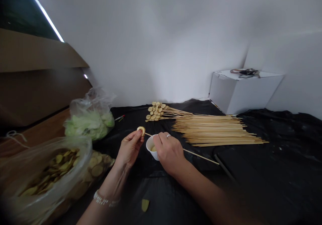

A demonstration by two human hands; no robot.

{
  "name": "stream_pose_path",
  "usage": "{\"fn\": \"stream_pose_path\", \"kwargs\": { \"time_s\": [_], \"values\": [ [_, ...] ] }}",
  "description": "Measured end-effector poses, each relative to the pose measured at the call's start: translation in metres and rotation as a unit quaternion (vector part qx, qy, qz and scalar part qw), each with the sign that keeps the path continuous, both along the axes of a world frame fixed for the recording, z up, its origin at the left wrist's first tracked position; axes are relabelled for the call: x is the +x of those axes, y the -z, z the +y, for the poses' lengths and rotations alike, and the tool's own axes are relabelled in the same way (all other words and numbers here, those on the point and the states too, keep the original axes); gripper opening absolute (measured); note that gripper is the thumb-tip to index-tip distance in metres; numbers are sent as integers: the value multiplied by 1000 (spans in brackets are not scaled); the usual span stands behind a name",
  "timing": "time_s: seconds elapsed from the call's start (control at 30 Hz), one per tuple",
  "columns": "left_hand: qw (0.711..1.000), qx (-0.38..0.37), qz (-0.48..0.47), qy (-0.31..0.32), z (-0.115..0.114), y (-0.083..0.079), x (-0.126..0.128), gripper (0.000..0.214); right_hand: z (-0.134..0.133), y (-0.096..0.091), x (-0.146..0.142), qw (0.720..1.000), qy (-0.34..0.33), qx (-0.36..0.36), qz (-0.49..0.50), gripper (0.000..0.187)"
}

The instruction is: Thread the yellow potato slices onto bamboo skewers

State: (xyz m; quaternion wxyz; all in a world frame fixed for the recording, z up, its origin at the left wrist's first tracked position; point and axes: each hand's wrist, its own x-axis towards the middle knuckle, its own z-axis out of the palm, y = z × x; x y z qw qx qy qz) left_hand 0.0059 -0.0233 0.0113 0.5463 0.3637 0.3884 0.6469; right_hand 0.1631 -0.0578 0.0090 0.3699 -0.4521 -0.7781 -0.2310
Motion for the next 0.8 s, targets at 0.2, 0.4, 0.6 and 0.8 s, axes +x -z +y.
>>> {"fn": "stream_pose_path", "kwargs": {
  "time_s": [0.2,0.4,0.6,0.8],
  "values": [
    [1000,1,-5,21,0,-1,-1,23,-1,3,-1,998,29,-53,-12,16],
    [1000,-4,1,27,-1,0,1,22,0,1,-1,999,10,-37,0,20],
    [999,-3,-5,41,0,1,2,23,4,3,2,996,-5,-89,15,18],
    [998,-4,-17,55,-2,0,1,22,5,5,1,989,19,-144,10,19]
  ]
}}
